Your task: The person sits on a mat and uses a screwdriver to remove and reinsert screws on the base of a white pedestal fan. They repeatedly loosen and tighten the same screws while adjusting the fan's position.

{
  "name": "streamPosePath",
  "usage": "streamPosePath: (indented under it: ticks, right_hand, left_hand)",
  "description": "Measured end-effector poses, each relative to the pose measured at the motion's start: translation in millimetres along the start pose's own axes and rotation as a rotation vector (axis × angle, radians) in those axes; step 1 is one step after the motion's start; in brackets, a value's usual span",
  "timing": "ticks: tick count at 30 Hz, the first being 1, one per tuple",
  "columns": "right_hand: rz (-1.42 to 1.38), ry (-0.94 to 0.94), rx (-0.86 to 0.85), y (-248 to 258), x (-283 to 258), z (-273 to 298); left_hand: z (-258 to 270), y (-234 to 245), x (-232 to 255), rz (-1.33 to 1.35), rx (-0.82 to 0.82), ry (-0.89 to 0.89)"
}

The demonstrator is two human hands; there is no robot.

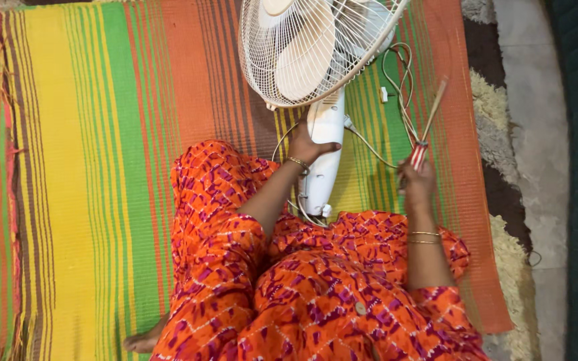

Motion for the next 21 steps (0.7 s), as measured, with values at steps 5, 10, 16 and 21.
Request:
streamPosePath:
  ticks: [5,10,16,21]
  right_hand:
    - [-0.192,0.088,-0.201,-65,-25,13]
    - [-0.371,0.034,-0.235,-115,-72,31]
    - [-0.594,0.300,-0.235,-139,-140,17]
    - [-0.570,0.365,-0.229,-151,-174,2]
  left_hand:
    - [-4,-28,-29,0.654,-0.446,0.106]
    - [5,-47,-52,0.807,-0.547,0.053]
    - [-1,-63,-81,0.796,-0.568,0.149]
    - [-4,-66,-81,0.818,-0.550,0.144]
Point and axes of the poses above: each hand's wrist, its own z-axis away from the middle knuckle, its own y-axis out of the back of the hand, x = y × z, the point moved 8 cm from there along -z, towards the middle knuckle, and after that the axes turned 9 degrees about y, right-handed, at the moved point
